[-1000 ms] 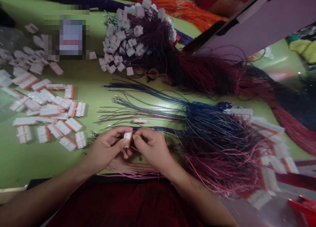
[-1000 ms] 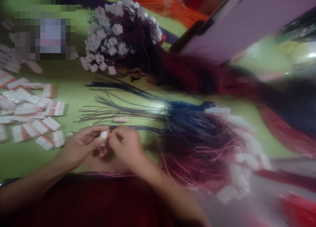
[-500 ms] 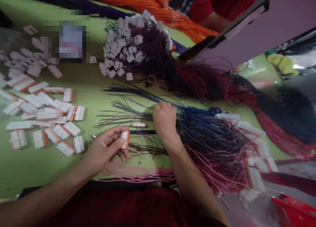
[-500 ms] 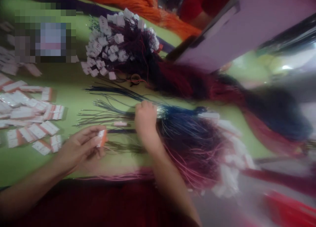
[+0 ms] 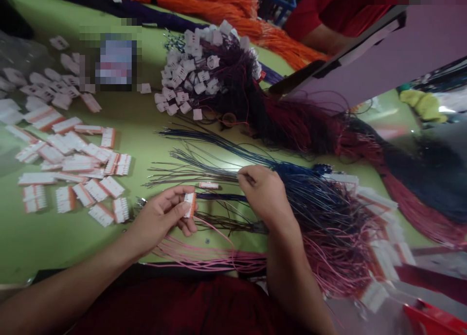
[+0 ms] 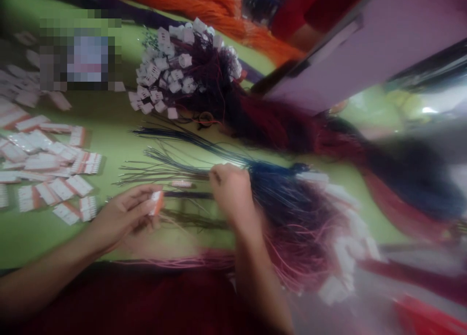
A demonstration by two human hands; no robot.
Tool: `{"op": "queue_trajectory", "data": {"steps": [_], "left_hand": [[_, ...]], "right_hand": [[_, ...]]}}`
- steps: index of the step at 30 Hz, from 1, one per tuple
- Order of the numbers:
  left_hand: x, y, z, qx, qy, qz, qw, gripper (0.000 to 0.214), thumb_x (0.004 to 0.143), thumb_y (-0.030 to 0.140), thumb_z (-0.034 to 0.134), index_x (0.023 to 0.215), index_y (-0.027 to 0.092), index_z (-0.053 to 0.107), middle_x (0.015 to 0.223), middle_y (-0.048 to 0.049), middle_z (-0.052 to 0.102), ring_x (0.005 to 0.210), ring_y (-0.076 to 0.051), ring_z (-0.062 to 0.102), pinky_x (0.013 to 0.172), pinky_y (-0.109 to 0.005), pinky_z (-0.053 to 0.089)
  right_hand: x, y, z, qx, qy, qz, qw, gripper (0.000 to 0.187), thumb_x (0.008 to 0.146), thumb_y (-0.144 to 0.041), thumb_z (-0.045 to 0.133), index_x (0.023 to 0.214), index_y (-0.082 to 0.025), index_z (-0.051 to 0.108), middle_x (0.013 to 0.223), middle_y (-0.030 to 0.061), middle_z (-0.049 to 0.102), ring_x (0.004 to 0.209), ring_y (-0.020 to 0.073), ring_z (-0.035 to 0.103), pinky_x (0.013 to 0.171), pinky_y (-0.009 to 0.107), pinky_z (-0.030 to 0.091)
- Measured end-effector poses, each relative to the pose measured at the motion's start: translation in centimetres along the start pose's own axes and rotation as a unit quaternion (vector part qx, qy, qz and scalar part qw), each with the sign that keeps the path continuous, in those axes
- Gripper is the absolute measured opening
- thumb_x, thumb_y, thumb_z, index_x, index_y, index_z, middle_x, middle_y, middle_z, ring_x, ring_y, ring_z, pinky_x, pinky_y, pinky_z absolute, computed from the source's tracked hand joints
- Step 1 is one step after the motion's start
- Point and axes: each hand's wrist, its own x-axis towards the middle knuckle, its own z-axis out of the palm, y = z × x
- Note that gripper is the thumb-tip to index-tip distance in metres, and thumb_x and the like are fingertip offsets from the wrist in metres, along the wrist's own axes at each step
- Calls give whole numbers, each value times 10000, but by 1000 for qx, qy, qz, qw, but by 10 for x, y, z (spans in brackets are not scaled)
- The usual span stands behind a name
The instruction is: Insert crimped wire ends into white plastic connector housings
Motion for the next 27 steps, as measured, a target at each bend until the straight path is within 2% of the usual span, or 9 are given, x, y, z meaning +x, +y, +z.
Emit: {"op": "queue_trajectory", "data": {"steps": [4,8,10,13,14,17,23,27], "left_hand": [[2,-3,0,8,-6,11,1000,356,793,291,653,1101,158,537,643,18,637,501,-124,615,438,-213,429],[4,-6,-1,5,-19,34,999,359,807,299,642,1114,152,525,623,21,638,512,-122,614,514,-242,486],[4,-6,-1,-3,-18,33,999,364,801,301,651,1111,151,530,627,20,636,514,-124,617,511,-241,486],[3,-4,-2,-17,-3,17,1000,376,774,300,682,1093,151,549,701,-1,650,524,-130,631,452,-218,451],[3,-4,-2,-23,2,12,1000,378,769,301,688,1090,150,555,729,-10,655,526,-129,634,439,-211,440],[4,-4,-2,-42,3,8,999,395,767,299,691,1107,149,555,750,-16,655,538,-125,637,451,-208,442],[4,-4,-2,-73,-20,-9,997,462,780,274,678,1191,138,518,692,-8,639,560,-135,634,508,-232,477],[2,-2,-2,-108,-56,-25,992,463,809,235,643,1248,170,511,716,-1,640,547,-116,621,502,-224,475]], "right_hand": [[-8,-28,-15,115,27,-35,992,132,818,-190,539,782,-197,666,728,16,649,684,140,573,670,264,415],[-15,-59,-7,225,-51,-145,962,132,840,-163,551,835,-200,678,750,2,660,727,118,596,693,232,447],[-17,-62,2,228,-47,-126,964,141,841,-142,544,842,-197,674,755,1,655,719,111,590,687,226,448],[-21,-52,9,172,38,-18,984,122,838,-163,539,817,-190,656,775,19,649,712,128,579,676,251,445],[-23,-48,9,160,59,-1,985,122,837,-166,535,812,-190,652,776,22,647,706,131,576,670,256,444],[-30,-43,4,154,72,-24,985,134,835,-148,522,811,-193,647,751,18,637,686,129,566,649,255,443],[-41,-50,3,154,51,-82,983,124,814,-113,541,793,-198,628,708,9,622,691,138,567,639,263,443],[-42,-45,-7,152,107,-68,980,120,816,-111,559,793,-209,625,699,-4,619,647,124,565,613,248,436]]}}
